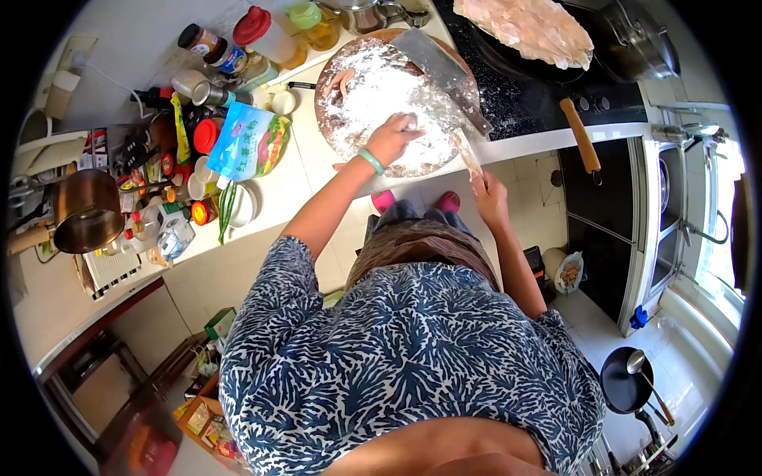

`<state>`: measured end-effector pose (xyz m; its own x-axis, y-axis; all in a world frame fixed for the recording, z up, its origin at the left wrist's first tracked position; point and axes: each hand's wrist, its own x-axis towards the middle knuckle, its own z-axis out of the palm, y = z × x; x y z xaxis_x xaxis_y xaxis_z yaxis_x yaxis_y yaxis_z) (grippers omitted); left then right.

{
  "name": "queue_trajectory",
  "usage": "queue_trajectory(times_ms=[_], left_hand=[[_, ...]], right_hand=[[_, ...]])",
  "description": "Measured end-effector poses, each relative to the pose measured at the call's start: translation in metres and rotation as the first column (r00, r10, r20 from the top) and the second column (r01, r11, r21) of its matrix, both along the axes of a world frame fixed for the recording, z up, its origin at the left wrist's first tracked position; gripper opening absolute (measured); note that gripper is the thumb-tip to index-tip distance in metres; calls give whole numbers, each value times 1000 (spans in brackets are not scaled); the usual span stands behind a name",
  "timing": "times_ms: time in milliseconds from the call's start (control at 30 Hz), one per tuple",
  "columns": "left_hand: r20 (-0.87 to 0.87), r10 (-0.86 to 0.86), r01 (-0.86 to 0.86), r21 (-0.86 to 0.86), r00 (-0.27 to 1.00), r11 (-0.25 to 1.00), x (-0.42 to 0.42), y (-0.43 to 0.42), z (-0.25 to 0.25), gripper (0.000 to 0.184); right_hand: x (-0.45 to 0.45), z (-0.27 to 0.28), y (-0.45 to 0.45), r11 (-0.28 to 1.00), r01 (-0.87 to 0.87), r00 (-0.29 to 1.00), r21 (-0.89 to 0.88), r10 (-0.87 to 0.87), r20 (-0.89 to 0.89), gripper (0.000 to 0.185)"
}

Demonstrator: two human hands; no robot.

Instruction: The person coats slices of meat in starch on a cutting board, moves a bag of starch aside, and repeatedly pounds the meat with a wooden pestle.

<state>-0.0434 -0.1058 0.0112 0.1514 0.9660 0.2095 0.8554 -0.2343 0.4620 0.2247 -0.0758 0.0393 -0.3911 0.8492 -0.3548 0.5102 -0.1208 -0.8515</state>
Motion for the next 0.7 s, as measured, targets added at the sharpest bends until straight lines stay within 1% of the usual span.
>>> queue_trajectory(times_ms=[33, 67, 100, 133, 167, 233, 267, 300, 367, 400, 433, 467, 500, 567, 600, 700], left_hand=[[15, -33, 33, 43, 999, 999, -2, 7, -6, 37], [-74, -32, 34, 37, 997, 999, -8, 14, -11, 35], [-74, -30, 33, 37, 997, 999, -15, 24, -12, 35], [3, 212, -212, -64, 977, 975, -23, 36, -9, 31], [54, 446, -431, -179, 894, 885, -31, 46, -5, 28], [-205, 390, -397, 9, 897, 918, -60, 53, 0, 19], [-182, 363, -326, 204, 914, 923, -73, 52, 2, 15], [-185, 363, -325, 206, 913, 923, -81, 49, 7, 15], [-103, 640, -630, 115, 762, 768, -91, 42, 15, 22], [-104, 635, -625, 115, 765, 772, -96, 36, 17, 22], [-177, 726, -739, -18, 665, 673, -101, 30, 19, 25], [-266, 787, -831, -137, 556, 540, -103, 25, 20, 28], [-265, 786, -828, -137, 559, 543, -103, 21, 23, 28], [-303, 812, -866, -125, 499, 485, -101, 13, 27, 29], [-315, 812, -870, -136, 491, 473, -98, 12, 32, 29], [-365, 798, -873, -106, 480, 476, -102, 14, 23, 31]], right_hand=[[-1, 1, 0, 1000, -6, 1000, 0, 6, -3, 36], [-1, 1, 0, 1000, -17, 1000, 2, 17, 0, 35], [-1, 2, -1, 1000, -26, 1000, 2, 26, 5, 35], [-3, 5, -1, 1000, -28, 1000, 1, 28, 5, 35], [-6, 11, -1, 1000, -24, 1000, 11, 24, 6, 35], [-7, 13, -2, 1000, -21, 1000, 17, 21, 7, 35], [-7, 11, -2, 999, -20, 1000, 30, 20, 6, 35], [-8, 9, -2, 999, -16, 1000, 43, 16, 3, 34], [-7, 4, -3, 999, 4, 1000, 48, -3, -11, 35], [-6, 0, -5, 998, 23, 1000, 52, -22, -20, 35], [-4, -4, -7, 998, 28, 999, 53, -27, -20, 35], [-2, -8, -9, 998, 30, 999, 48, -29, -28, 35], [-1, -9, -10, 999, 31, 999, 43, -29, -37, 35], [0, -7, -11, 998, 35, 999, 43, -33, -36, 35], [0, -5, -11, 998, 37, 999, 42, -35, -37, 35], [1, 2, -8, 999, 25, 999, 33, -24, -27, 35]])
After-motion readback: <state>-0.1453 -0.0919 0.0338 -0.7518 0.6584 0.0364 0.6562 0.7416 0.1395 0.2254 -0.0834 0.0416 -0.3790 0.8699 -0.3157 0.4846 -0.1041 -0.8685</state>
